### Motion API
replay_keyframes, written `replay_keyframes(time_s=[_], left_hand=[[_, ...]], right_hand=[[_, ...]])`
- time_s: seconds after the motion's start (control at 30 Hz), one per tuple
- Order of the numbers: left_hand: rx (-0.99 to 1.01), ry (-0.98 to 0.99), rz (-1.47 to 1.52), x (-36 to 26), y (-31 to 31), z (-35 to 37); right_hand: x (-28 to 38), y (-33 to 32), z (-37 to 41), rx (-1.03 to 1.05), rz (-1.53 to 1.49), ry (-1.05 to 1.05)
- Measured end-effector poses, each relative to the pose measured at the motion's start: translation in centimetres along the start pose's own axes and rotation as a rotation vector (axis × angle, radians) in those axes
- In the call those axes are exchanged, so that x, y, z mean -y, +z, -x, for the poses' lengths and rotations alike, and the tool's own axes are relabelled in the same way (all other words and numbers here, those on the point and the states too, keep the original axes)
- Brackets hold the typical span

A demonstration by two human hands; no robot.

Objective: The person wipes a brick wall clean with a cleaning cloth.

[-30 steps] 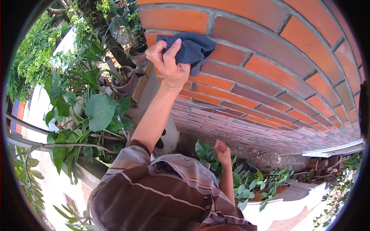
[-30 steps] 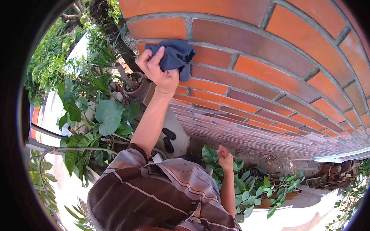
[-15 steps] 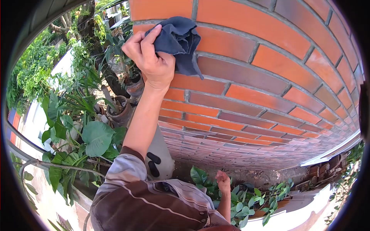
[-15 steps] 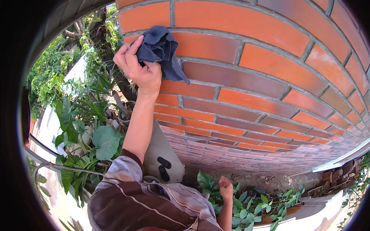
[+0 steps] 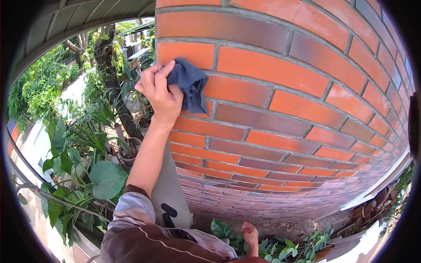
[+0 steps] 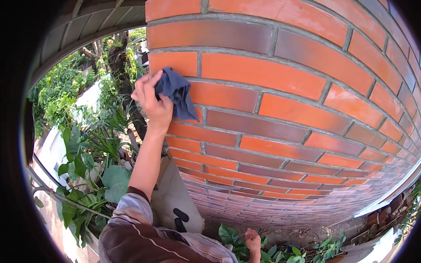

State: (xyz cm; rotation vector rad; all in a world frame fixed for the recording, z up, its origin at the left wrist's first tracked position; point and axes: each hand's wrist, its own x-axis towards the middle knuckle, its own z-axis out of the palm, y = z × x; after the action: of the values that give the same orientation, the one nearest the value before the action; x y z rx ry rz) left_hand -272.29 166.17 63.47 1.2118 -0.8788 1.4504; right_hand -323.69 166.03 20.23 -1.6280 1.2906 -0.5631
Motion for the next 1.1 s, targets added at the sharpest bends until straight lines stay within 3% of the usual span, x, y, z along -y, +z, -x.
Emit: replay_keyframes(time_s=[0.07, 0.17, 0.27, 0.37, 0.47, 0.67, 0.73, 0.83, 1.0, 1.1], left_hand=[[-0.085, -0.024, -0.011, 1.5, 2.4, -6.2], [-0.047, -0.012, -0.003, 1.0, 3.2, -9.2], [0.075, 0.060, 0.073, -2.2, 1.3, -3.7], [0.331, 0.213, 0.150, -4.4, -1.7, 3.2], [0.286, 0.272, 0.072, -2.4, -1.1, 0.9], [-0.185, -0.004, -0.140, 2.9, 6.4, -17.3], [-0.196, -0.019, -0.202, 2.5, 7.8, -21.0], [-0.075, 0.151, -0.128, -1.6, 7.9, -19.3], [0.234, 0.426, 0.157, -9.1, 5.1, -8.0], [0.174, 0.444, 0.068, -8.6, 5.5, -10.8]], right_hand=[[-0.8, -0.2, -0.5, -0.008, 0.015, -0.043], [1.6, -0.1, -1.0, -0.075, 0.054, -0.038], [2.7, 0.4, -1.4, -0.099, 0.113, -0.099], [3.2, 0.9, -1.3, -0.052, 0.143, -0.052], [2.1, 1.0, -1.3, -0.016, 0.167, -0.029], [3.5, 0.0, -2.0, -0.003, 0.203, -0.028], [3.1, 0.0, -2.7, -0.039, 0.228, -0.101], [3.0, 0.4, -3.4, -0.047, 0.215, -0.073], [3.7, 2.0, -2.8, 0.014, 0.150, -0.047], [3.8, 1.8, -2.4, 0.046, 0.133, -0.037]])
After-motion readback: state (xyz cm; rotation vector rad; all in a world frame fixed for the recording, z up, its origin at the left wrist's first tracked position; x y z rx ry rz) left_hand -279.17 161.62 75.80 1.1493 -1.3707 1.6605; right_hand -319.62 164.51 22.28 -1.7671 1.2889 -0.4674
